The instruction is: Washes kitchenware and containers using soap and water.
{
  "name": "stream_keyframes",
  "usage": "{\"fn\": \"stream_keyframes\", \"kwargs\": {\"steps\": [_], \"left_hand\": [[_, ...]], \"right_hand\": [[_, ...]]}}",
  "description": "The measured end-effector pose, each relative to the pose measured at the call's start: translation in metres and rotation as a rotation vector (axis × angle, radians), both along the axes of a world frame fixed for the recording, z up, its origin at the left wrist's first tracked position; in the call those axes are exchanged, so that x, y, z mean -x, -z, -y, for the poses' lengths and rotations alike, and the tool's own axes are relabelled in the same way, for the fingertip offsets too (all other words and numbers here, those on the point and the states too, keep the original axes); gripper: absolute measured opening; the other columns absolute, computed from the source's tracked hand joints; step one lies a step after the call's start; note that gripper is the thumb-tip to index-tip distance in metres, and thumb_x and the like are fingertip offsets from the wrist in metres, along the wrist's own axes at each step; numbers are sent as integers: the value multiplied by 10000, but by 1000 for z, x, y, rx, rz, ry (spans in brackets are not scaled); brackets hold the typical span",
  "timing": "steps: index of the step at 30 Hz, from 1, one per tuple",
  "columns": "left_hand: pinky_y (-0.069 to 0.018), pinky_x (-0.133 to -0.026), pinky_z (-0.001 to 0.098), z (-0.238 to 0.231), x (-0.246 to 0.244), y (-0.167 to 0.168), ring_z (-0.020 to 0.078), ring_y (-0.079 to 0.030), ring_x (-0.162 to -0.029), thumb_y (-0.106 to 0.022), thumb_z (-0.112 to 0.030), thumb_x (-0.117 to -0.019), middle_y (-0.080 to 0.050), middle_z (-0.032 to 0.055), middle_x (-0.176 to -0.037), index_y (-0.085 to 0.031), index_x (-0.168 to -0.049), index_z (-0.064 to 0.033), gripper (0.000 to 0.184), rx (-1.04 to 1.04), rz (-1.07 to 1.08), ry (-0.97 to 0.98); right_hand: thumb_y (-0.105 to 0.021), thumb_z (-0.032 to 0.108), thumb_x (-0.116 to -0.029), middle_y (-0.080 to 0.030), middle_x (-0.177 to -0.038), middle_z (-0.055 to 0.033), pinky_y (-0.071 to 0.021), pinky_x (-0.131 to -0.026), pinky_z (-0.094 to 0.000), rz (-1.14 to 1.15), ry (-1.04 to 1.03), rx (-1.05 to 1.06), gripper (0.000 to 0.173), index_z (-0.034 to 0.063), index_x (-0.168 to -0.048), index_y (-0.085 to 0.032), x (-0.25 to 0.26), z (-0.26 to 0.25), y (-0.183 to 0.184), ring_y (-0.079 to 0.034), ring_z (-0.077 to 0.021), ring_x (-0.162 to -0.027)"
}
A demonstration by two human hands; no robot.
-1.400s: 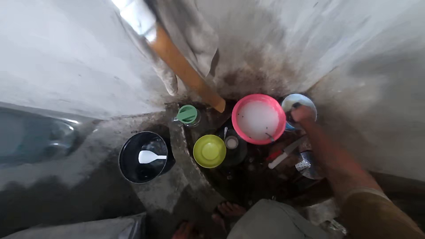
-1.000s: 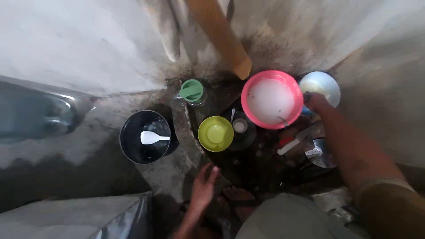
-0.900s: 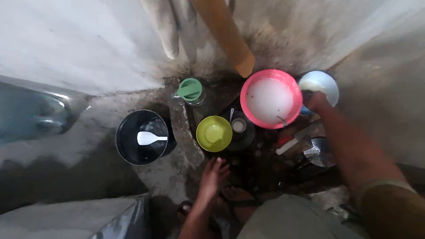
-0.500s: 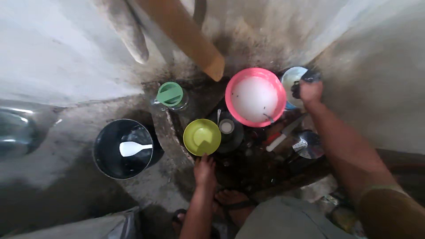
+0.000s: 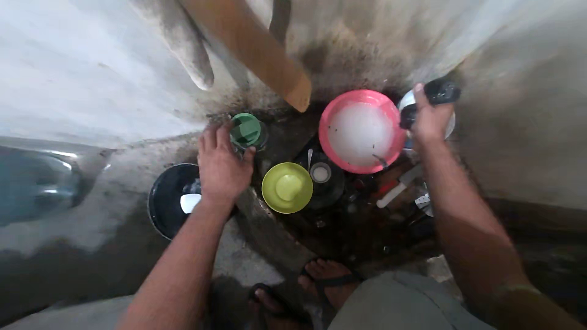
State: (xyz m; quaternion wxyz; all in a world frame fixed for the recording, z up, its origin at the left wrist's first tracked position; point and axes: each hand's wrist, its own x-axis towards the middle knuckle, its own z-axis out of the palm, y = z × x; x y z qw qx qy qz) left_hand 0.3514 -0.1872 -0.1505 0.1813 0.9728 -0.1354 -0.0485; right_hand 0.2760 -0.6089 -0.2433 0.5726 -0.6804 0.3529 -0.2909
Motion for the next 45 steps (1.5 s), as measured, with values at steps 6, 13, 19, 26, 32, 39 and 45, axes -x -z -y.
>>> {"fn": "stream_keyframes", "kwargs": {"steps": [6, 13, 19, 26, 32, 39, 45], "left_hand": [[-433, -1009, 713, 8, -27, 14, 530, -494, -1296, -697, -520, -937, -470, 281, -1465, -524, -1449, -102, 683, -164, -21, 83], [-453, -1036, 653, 17, -33, 2, 482, -543, -1272, -762, -436, -908, -547, 263, -1397, -602, -1371, -86, 602, -228, -65, 60], [-493, -942, 676, 12, -30, 0, 502, -604, -1159, -757, -423, -907, -541, 297, -1371, -625, -1351, -87, 572, -261, -59, 63], [-530, -880, 663, 9, -26, 1, 485, -637, -1087, -771, -373, -899, -482, 270, -1447, -630, -1360, -90, 559, -212, -19, 76], [-552, -881, 620, 15, -21, -14, 479, -631, -1087, -766, -373, -905, -371, 300, -1505, -552, -1380, -68, 604, -143, -39, -8], [-530, -997, 437, 13, 12, -8, 283, -575, -1207, -698, -457, -940, -500, 214, -1388, -376, -1519, -67, 768, 319, 119, -25], [-586, -874, 334, 61, 77, 15, 98, -661, -1083, -256, -435, -1115, -663, -55, -1243, -531, -1382, -290, 410, 1492, -558, -458]], "right_hand": [[-351, 599, -1065, -681, -1077, -72, -604, -834, -430, -144, -525, -111, 605, 116, -1363, -561, -21, -128, -48, -683, -165, -953], [-684, 178, -950, -650, -1304, -125, -568, -940, -534, -341, -998, 277, 482, 215, -1418, -578, -75, -236, -29, -662, -301, -1149], [-663, 157, -970, -573, -1370, -196, -580, -915, -495, -357, -974, 317, 544, 280, -1484, -537, -79, -258, -28, -649, -332, -1141], [-675, 162, -977, -566, -1370, -206, -570, -949, -483, -371, -983, 269, 511, 285, -1462, -571, -82, -255, -22, -646, -331, -1148], [-642, 123, -986, -541, -1411, -227, -567, -966, -474, -376, -954, 271, 506, 264, -1466, -570, -80, -259, -22, -641, -343, -1174], [-713, 188, -937, -675, -1265, -151, -579, -942, -457, -160, -624, 43, 585, 85, -1455, -461, -61, -230, -40, -689, -255, -1114], [-549, 256, -1059, -684, -1163, -94, -602, -891, -392, 54, -811, 42, 329, 34, -1297, -600, 1, -248, -84, -682, -167, -1040]]}}
